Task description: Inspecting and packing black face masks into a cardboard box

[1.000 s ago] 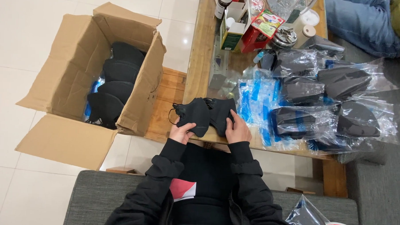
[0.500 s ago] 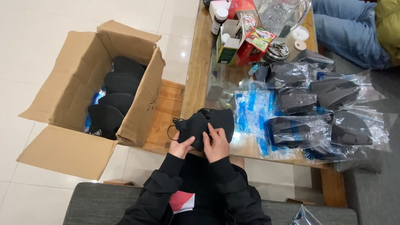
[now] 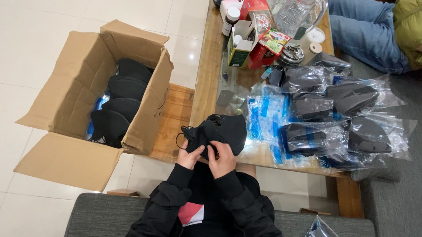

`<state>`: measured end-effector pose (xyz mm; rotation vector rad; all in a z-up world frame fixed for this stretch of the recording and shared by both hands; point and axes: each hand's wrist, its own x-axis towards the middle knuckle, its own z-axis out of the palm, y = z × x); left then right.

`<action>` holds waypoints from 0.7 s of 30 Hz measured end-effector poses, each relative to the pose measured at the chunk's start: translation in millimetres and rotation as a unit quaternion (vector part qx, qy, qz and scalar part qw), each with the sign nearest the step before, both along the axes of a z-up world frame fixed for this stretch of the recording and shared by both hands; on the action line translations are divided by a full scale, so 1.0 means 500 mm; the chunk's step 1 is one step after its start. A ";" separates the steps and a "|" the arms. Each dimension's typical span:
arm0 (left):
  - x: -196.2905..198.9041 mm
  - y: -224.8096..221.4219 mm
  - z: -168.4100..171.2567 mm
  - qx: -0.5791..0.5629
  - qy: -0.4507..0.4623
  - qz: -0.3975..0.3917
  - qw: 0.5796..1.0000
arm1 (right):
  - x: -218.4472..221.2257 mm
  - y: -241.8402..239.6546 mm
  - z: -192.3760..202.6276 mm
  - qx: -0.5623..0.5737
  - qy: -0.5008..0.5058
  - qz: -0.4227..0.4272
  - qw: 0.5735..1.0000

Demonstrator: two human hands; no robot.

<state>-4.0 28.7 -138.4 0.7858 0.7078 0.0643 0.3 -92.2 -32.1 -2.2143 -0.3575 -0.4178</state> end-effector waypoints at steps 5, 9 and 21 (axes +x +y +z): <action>-0.008 0.002 0.044 0.007 -0.021 -0.013 1.000 | -0.003 -0.002 0.009 -0.010 0.073 -0.020 0.997; -0.012 0.003 0.036 0.009 -0.033 -0.028 0.999 | -0.001 -0.010 0.015 0.024 0.143 -0.027 0.989; -0.016 0.009 0.076 0.003 -0.048 -0.033 0.998 | 0.029 -0.044 0.063 0.160 0.147 -0.067 0.974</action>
